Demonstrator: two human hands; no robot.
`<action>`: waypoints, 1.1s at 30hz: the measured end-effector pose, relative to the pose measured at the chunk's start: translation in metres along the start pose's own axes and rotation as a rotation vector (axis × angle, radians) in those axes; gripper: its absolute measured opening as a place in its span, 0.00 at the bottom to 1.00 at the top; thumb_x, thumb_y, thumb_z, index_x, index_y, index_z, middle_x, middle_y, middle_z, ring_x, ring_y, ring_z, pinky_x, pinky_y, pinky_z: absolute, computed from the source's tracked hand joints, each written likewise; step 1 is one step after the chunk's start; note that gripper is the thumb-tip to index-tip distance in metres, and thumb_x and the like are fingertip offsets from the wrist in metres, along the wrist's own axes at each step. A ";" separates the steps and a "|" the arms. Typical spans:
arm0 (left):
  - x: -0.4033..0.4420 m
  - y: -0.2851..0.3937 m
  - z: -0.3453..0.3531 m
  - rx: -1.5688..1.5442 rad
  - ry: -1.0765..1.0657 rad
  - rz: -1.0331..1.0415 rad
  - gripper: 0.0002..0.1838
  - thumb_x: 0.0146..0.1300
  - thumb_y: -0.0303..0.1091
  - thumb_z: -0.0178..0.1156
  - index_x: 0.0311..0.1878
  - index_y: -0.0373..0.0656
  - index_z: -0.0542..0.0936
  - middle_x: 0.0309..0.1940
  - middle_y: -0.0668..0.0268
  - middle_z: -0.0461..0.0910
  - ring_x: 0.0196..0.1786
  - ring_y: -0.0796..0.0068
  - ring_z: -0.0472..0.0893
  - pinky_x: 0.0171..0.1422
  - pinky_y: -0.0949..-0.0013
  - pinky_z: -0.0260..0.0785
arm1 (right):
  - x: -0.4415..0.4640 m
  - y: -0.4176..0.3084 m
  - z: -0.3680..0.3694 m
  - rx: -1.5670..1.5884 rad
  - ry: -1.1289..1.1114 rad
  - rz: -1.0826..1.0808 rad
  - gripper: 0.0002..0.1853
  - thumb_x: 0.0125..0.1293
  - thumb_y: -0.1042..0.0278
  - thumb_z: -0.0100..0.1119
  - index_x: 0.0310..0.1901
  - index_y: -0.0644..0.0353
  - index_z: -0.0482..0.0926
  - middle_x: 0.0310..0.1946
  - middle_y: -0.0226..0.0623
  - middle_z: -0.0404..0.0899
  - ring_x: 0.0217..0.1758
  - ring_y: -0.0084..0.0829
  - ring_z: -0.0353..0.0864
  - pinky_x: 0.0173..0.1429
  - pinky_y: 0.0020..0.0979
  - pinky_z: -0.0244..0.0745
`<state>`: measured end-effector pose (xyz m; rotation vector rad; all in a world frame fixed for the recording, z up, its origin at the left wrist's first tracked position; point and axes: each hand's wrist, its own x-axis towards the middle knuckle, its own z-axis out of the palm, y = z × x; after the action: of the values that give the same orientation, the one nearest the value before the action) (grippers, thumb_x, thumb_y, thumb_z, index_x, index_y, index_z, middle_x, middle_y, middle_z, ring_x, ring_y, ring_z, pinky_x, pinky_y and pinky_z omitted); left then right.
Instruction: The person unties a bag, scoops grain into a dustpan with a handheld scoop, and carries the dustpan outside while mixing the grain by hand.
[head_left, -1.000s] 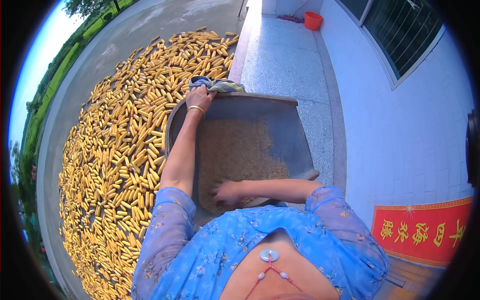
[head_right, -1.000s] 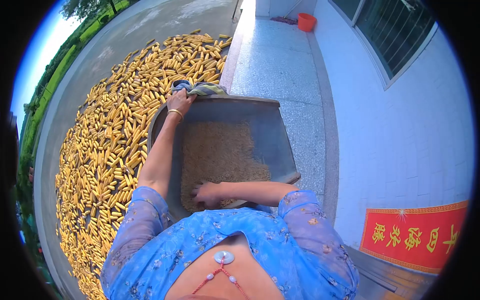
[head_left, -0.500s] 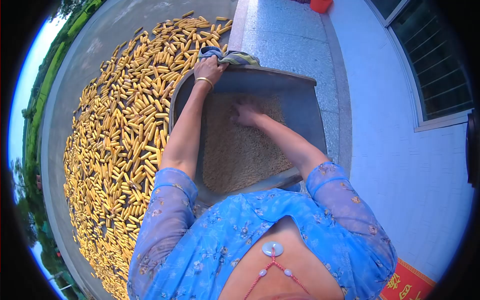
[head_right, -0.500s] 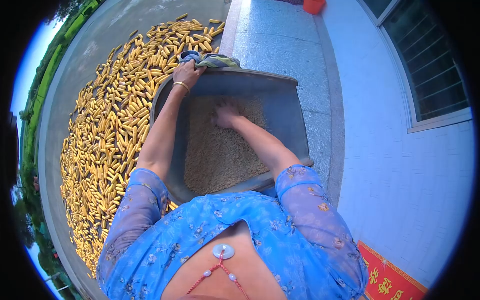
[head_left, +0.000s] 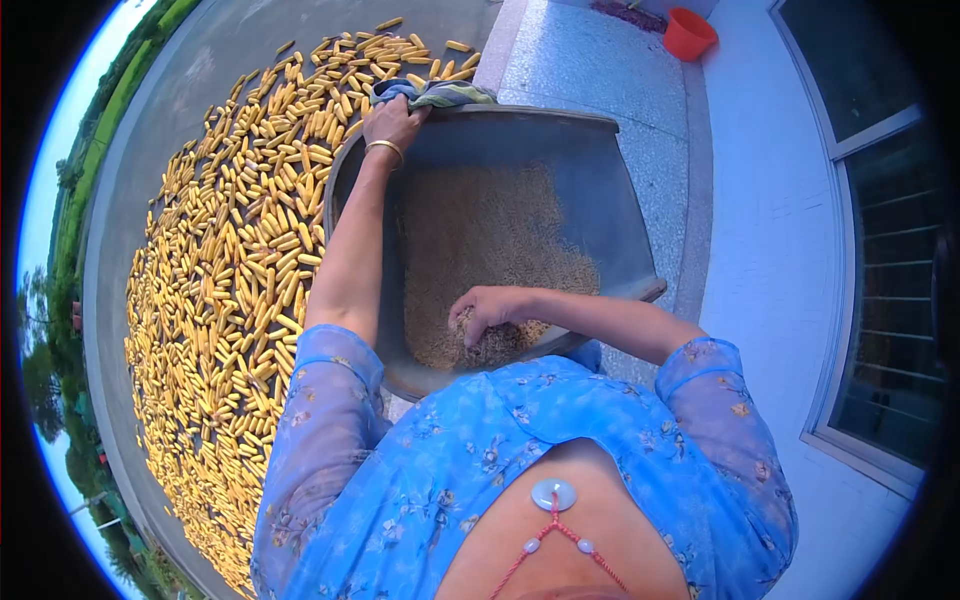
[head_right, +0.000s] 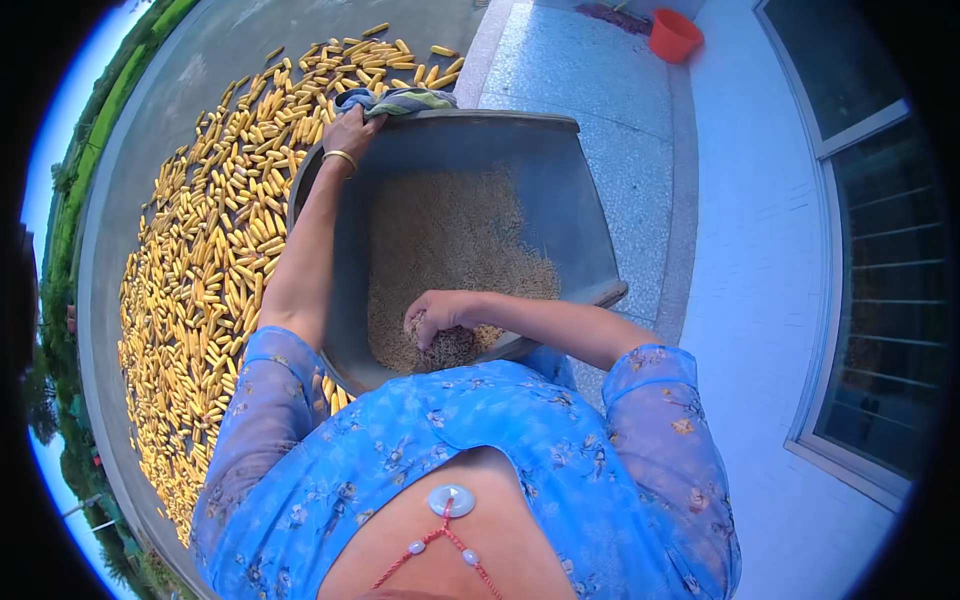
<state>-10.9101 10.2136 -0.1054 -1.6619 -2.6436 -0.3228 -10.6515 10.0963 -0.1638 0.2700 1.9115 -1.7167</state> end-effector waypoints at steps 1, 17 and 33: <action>0.019 0.009 -0.004 0.004 0.030 0.008 0.28 0.56 0.61 0.48 0.39 0.42 0.76 0.38 0.53 0.78 0.46 0.56 0.75 0.49 0.57 0.63 | -0.004 -0.003 -0.030 0.291 0.023 -0.102 0.24 0.45 0.72 0.65 0.48 0.61 0.74 0.39 0.39 0.77 0.43 0.31 0.76 0.46 0.31 0.70; 0.424 0.071 0.050 0.010 0.039 0.023 0.22 0.54 0.55 0.52 0.35 0.43 0.76 0.37 0.58 0.79 0.46 0.60 0.75 0.49 0.58 0.61 | -0.029 -0.038 -0.543 0.233 0.821 -0.350 0.21 0.63 0.61 0.50 0.54 0.64 0.69 0.48 0.41 0.73 0.54 0.31 0.72 0.53 0.34 0.70; 0.776 0.054 0.095 0.044 0.097 -0.157 0.23 0.54 0.55 0.52 0.38 0.42 0.75 0.37 0.58 0.79 0.47 0.60 0.74 0.51 0.58 0.61 | 0.056 0.002 -0.826 -0.462 -0.108 -0.065 0.39 0.40 0.67 0.69 0.58 0.60 0.65 0.44 0.47 0.74 0.46 0.36 0.76 0.44 0.33 0.72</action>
<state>-11.1927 10.9449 -0.1029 -1.3927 -2.6937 -0.3347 -10.9143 10.8815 -0.1678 -0.0599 2.1826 -1.2477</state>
